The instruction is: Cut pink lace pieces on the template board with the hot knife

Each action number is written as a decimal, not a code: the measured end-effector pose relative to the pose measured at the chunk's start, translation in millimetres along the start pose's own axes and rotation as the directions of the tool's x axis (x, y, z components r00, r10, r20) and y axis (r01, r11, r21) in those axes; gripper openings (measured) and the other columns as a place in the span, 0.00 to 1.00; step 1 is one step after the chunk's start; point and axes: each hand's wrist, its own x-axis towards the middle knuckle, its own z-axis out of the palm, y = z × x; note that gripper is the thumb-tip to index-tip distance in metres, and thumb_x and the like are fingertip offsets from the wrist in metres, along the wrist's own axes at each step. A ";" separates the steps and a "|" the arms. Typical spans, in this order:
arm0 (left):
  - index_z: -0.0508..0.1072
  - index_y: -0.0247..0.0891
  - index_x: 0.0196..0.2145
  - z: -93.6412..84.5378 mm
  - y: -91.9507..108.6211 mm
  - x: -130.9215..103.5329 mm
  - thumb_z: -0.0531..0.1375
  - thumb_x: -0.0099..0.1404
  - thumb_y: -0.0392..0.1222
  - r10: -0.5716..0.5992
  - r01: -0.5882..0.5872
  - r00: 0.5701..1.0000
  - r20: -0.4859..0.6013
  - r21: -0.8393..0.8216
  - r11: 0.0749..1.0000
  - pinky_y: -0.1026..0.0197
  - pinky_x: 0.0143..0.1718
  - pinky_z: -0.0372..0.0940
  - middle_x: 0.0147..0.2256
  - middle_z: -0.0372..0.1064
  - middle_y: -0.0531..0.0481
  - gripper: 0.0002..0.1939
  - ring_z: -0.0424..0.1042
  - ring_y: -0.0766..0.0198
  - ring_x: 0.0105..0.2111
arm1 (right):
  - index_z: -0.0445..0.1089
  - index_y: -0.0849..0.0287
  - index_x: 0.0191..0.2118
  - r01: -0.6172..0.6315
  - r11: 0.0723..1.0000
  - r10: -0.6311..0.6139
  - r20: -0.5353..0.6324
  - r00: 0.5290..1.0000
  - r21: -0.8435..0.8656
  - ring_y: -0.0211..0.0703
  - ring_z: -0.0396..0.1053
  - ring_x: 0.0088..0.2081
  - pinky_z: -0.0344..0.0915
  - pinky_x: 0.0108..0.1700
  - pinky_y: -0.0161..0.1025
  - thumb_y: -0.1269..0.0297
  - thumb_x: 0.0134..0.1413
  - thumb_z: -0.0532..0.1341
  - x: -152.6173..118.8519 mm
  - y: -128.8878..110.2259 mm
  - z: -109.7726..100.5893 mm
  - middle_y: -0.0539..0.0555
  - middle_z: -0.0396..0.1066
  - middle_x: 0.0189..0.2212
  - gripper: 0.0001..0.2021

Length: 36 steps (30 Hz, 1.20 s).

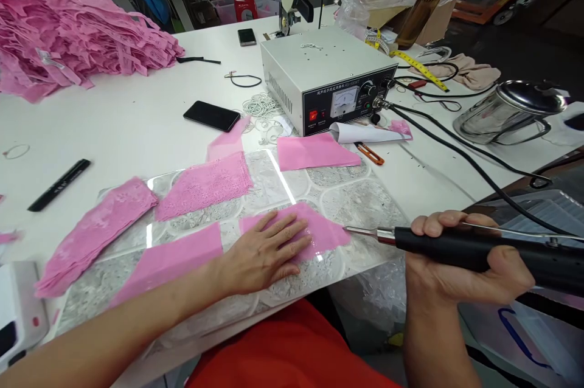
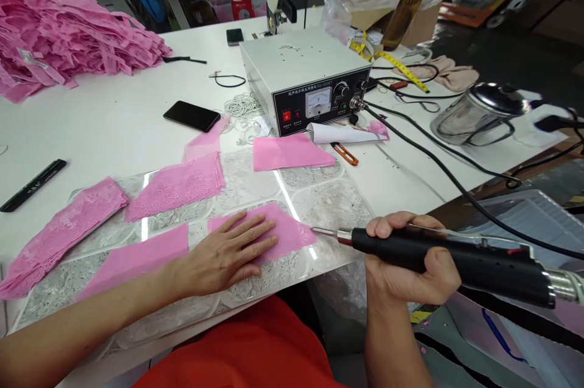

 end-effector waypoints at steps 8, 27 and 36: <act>0.62 0.35 0.68 1.2 -0.3 -2.0 0.51 0.79 0.53 -0.001 0.001 1.000 -0.011 0.030 1.000 0.40 0.69 0.55 0.68 0.59 0.38 0.28 0.57 0.46 0.69 | 0.66 0.51 0.31 0.006 0.999 -0.006 -0.014 1.000 0.038 0.40 0.57 0.22 0.56 0.25 0.41 0.53 0.38 0.58 2.2 -4.2 -7.7 0.48 0.59 0.24 0.12; 0.64 0.35 0.66 0.8 3.7 -1.3 0.52 0.78 0.54 -0.001 0.004 0.999 -0.032 0.091 0.996 0.42 0.67 0.60 0.67 0.62 0.39 0.27 0.62 0.45 0.67 | 0.66 0.52 0.28 0.026 1.000 -0.025 0.033 0.999 -0.016 0.39 0.57 0.19 0.55 0.23 0.42 0.50 0.38 0.57 -0.2 -13.1 -11.7 0.49 0.61 0.24 0.13; 0.66 0.34 0.65 1.5 4.8 -2.3 0.51 0.79 0.53 -0.005 0.011 0.999 -0.050 0.122 0.992 0.42 0.65 0.62 0.66 0.62 0.38 0.26 0.62 0.44 0.67 | 0.67 0.53 0.30 0.008 1.000 -0.009 0.053 0.999 0.018 0.38 0.59 0.19 0.57 0.22 0.42 0.53 0.38 0.58 -0.7 -10.5 -12.7 0.48 0.62 0.24 0.12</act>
